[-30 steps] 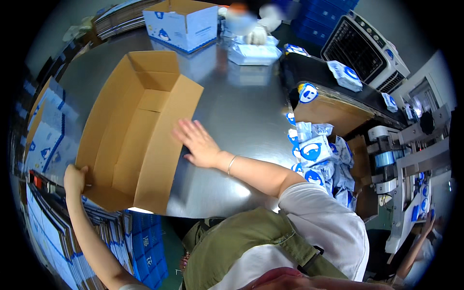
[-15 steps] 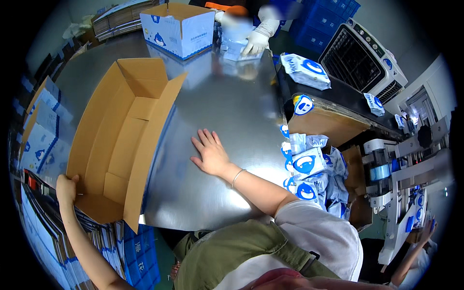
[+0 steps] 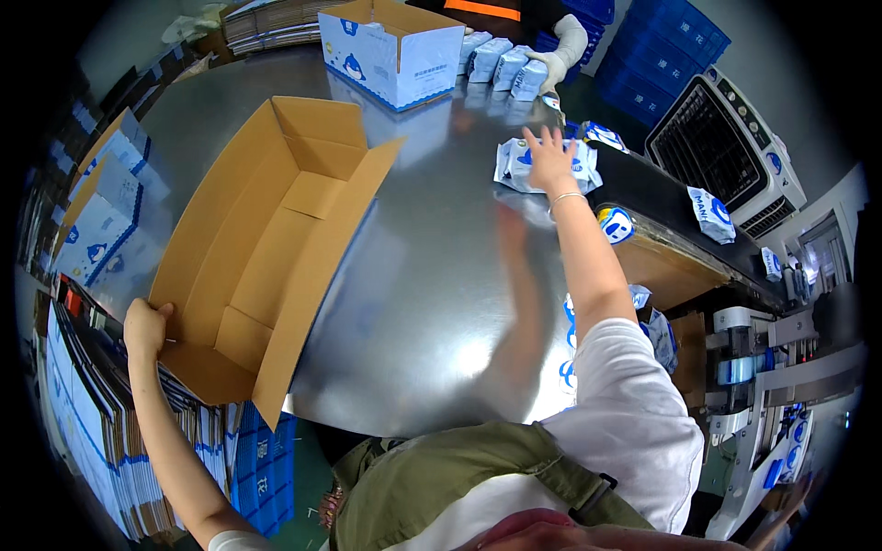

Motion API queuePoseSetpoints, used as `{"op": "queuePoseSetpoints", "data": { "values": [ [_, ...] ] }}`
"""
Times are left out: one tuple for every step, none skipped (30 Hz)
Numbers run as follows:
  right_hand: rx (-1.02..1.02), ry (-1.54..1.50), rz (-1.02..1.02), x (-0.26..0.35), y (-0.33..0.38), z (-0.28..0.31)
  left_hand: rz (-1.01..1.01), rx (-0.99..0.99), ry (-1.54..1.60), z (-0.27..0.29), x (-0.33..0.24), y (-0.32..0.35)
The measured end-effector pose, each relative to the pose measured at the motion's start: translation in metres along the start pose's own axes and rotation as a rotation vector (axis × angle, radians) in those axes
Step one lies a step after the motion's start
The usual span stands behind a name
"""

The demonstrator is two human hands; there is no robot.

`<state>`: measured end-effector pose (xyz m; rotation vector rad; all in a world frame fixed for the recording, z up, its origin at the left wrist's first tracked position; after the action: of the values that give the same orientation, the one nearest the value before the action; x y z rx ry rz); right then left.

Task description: The person picks up packs of wet wipes from a table and places them into cardboard boxes, سپس folds the boxes closed and stacks them on a blue crate.

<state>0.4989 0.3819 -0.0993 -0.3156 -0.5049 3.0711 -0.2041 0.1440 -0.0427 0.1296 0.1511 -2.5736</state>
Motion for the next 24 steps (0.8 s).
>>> {"op": "queuePoseSetpoints", "data": {
  "values": [
    [0.179,0.016,0.017,-0.008,0.002,-0.023,0.022,0.01,0.004,0.002,0.0,0.003],
    [0.066,-0.059,-0.032,-0.025,0.006,-0.037,0.025,0.024,0.019,-0.002,-0.006,0.0],
    [0.011,-0.118,-0.083,-0.024,0.013,-0.036,0.016,0.001,-0.014,-0.001,-0.004,-0.001],
    [-0.041,-0.183,-0.124,-0.017,0.026,-0.03,0.017,-0.02,-0.051,-0.002,0.003,-0.001],
    [-0.086,-0.22,-0.095,-0.005,0.042,-0.022,0.016,-0.041,-0.087,-0.001,0.007,-0.002],
    [-0.127,-0.25,-0.06,0.01,0.064,-0.005,0.025,-0.025,-0.075,-0.005,0.012,-0.003],
    [-0.187,-0.269,-0.015,0.023,0.087,0.007,0.035,-0.006,-0.068,-0.006,0.014,-0.003],
    [-0.196,-0.31,0.055,0.04,0.109,0.019,0.051,0.009,-0.029,-0.004,0.011,0.002],
    [-0.197,-0.352,0.12,0.056,0.131,0.033,-0.005,-0.02,-0.056,-0.004,0.013,0.001],
    [-0.201,-0.406,0.203,0.069,0.151,0.048,-0.005,0.048,-0.051,-0.008,0.005,0.001],
    [-0.268,-0.421,0.278,0.077,0.167,0.066,-0.028,0.004,-0.056,0.004,-0.019,0.011],
    [-0.326,-0.582,0.298,0.086,0.177,0.087,-0.04,-0.029,-0.093,0.009,-0.018,0.015],
    [-0.404,-0.651,0.3,0.086,0.183,0.101,-0.017,0.045,-0.1,0.008,-0.021,0.013],
    [-0.362,-1.003,0.168,0.082,0.183,0.111,0.034,0.081,-0.063,0.011,-0.022,0.017],
    [-0.338,-1.303,0.191,0.085,0.177,0.121,0.038,0.07,-0.053,0.018,-0.024,0.023],
    [-0.342,-1.486,0.211,0.102,0.174,0.154,0.021,-0.003,-0.067,0.02,-0.018,0.024],
    [-0.315,-1.707,0.245,0.112,0.169,0.166,0.042,0.017,-0.027,0.022,-0.018,0.027],
    [-0.266,-1.89,0.346,0.116,0.156,0.165,0.047,0.032,0.023,0.024,-0.024,0.029],
    [-0.215,-2.028,0.434,0.142,0.146,0.185,0.056,0.047,0.05,0.023,-0.023,0.029],
    [-0.158,-2.164,0.525,0.174,0.137,0.208,0.066,0.061,0.078,0.023,-0.019,0.03],
    [-0.01,-2.227,0.52,0.205,0.124,0.209,0.09,0.067,0.101,0.022,-0.018,0.029],
    [0.134,-2.281,0.509,0.235,0.114,0.21,0.107,0.073,0.123,0.022,-0.02,0.028],
    [0.405,-2.203,0.511,0.278,0.111,0.207,0.117,0.081,0.142,0.02,-0.022,0.028],
    [0.676,-2.105,0.509,0.325,0.119,0.202,0.127,0.041,0.147,0.021,-0.017,0.029]
  ]
}}
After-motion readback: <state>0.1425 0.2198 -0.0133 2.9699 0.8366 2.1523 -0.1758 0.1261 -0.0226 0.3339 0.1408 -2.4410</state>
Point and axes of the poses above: each hand's wrist, its own y-axis away from the middle knuckle, its own z-axis out of the back of the hand, x = y × z, the point moved 9 cm from there along -y, towards the middle knuckle
